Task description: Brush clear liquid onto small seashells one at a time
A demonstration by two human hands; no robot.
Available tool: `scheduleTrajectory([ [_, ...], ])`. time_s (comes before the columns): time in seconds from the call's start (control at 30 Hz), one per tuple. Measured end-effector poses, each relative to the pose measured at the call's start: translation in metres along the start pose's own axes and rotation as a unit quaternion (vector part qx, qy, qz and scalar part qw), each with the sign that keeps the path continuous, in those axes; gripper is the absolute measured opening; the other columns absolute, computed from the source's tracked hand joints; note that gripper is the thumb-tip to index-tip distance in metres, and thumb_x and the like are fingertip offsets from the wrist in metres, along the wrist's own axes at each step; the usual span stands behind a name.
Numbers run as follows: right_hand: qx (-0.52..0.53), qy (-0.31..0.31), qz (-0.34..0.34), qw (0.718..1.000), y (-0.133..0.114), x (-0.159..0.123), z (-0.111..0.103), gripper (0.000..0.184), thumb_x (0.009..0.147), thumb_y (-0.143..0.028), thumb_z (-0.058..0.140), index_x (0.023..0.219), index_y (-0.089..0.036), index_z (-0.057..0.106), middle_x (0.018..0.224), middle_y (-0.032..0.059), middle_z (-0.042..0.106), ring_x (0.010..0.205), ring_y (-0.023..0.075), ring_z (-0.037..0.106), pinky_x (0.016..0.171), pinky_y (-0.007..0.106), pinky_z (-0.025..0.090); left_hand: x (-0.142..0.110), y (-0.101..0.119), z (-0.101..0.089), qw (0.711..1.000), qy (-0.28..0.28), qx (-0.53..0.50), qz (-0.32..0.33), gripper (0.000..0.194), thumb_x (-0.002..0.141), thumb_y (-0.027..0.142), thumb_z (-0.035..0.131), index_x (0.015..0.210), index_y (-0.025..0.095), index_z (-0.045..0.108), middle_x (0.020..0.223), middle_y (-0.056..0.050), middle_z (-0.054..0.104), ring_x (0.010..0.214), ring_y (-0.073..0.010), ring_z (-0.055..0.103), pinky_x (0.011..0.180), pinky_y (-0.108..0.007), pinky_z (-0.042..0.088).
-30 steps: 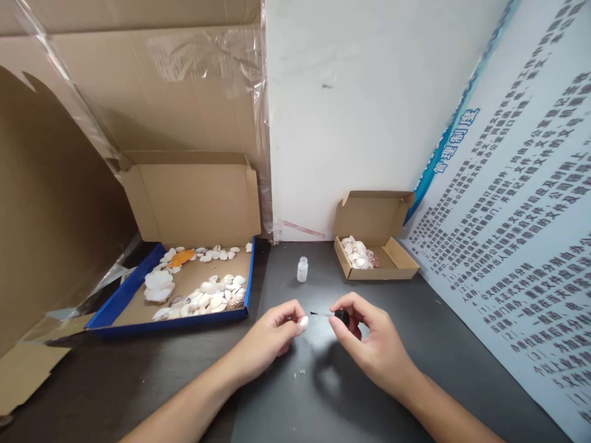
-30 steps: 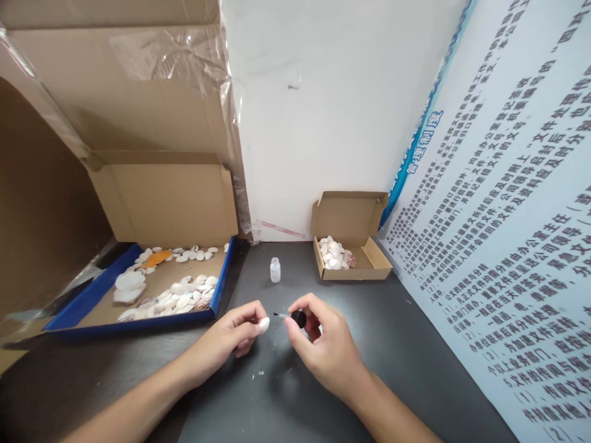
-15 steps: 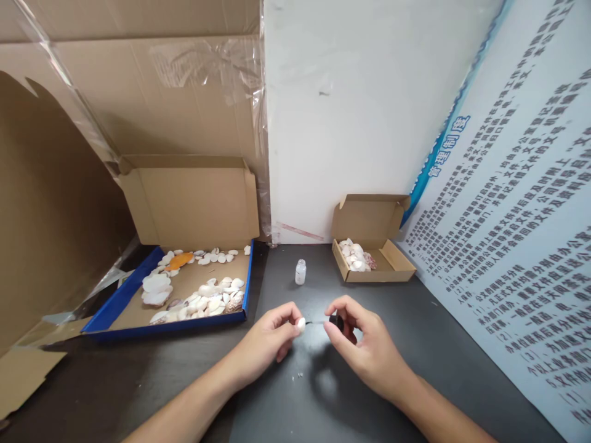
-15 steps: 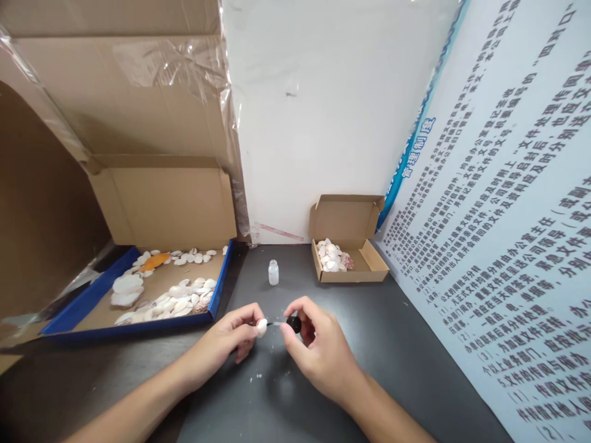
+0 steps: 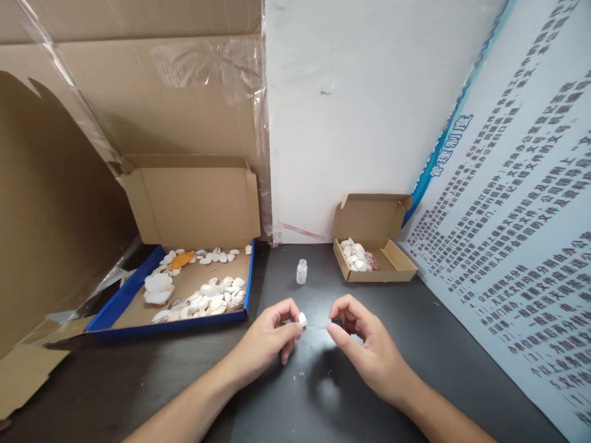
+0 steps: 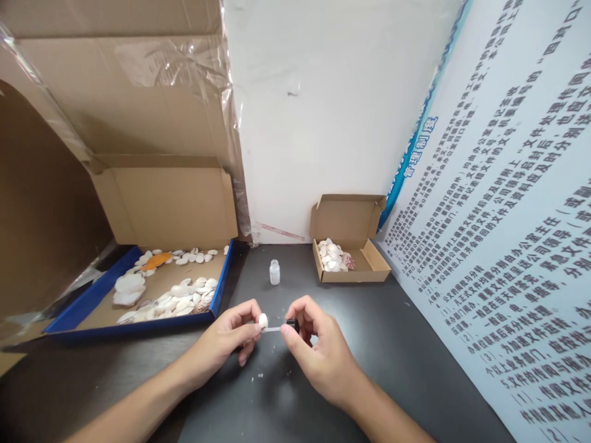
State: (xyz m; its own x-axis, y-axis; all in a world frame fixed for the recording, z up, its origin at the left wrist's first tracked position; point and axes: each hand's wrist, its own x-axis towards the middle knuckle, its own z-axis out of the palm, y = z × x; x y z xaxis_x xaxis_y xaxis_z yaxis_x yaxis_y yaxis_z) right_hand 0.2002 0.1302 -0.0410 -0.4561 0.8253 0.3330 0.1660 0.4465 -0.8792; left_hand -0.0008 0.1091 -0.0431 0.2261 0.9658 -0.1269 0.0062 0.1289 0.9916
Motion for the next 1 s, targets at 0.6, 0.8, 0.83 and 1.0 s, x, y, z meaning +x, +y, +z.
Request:
scheduleTrajectory([
  [0.6,-0.019,0.019,0.010,1.000,0.001,0.001,-0.001,0.015,0.092,-0.035,0.051,0.089,-0.022,0.047,0.068,-0.0043,0.044,0.059,0.0140,0.043,0.055,0.025,0.035,-0.001,-0.002,-0.002,0.997,0.009,-0.072,0.021,0.023,0.077,0.033,0.065,0.076,0.017,0.049,0.049,0.008,0.041,0.046,-0.0036,0.034,0.049,-0.016,0.030],
  [0.8,-0.079,0.033,0.002,0.996,0.005,0.001,-0.001,0.015,0.092,-0.037,0.051,0.089,-0.022,0.049,0.066,-0.0045,0.044,0.057,0.0147,0.044,0.054,0.026,0.036,0.000,-0.002,-0.002,0.995,0.008,-0.094,0.021,0.022,0.073,0.030,0.067,0.074,0.018,0.049,0.048,0.009,0.041,0.043,-0.0039,0.033,0.046,-0.018,0.028],
  [0.83,-0.065,0.027,-0.009,0.997,0.006,0.001,-0.002,0.016,0.093,-0.038,0.049,0.089,-0.022,0.049,0.068,-0.0038,0.046,0.058,0.0147,0.046,0.054,0.025,0.037,0.000,-0.002,-0.001,0.995,0.009,-0.093,0.022,0.023,0.072,0.030,0.067,0.073,0.018,0.048,0.047,0.009,0.041,0.042,-0.0041,0.032,0.046,-0.018,0.028],
  [1.0,-0.125,0.047,0.009,0.991,0.013,0.000,-0.002,0.015,0.094,-0.039,0.051,0.090,-0.024,0.048,0.066,-0.0050,0.042,0.057,0.0149,0.042,0.053,0.025,0.036,-0.003,0.007,0.003,0.999,0.013,-0.036,0.036,0.022,0.072,0.032,0.065,0.072,0.017,0.049,0.052,0.008,0.041,0.045,-0.0045,0.033,0.048,-0.020,0.026],
])
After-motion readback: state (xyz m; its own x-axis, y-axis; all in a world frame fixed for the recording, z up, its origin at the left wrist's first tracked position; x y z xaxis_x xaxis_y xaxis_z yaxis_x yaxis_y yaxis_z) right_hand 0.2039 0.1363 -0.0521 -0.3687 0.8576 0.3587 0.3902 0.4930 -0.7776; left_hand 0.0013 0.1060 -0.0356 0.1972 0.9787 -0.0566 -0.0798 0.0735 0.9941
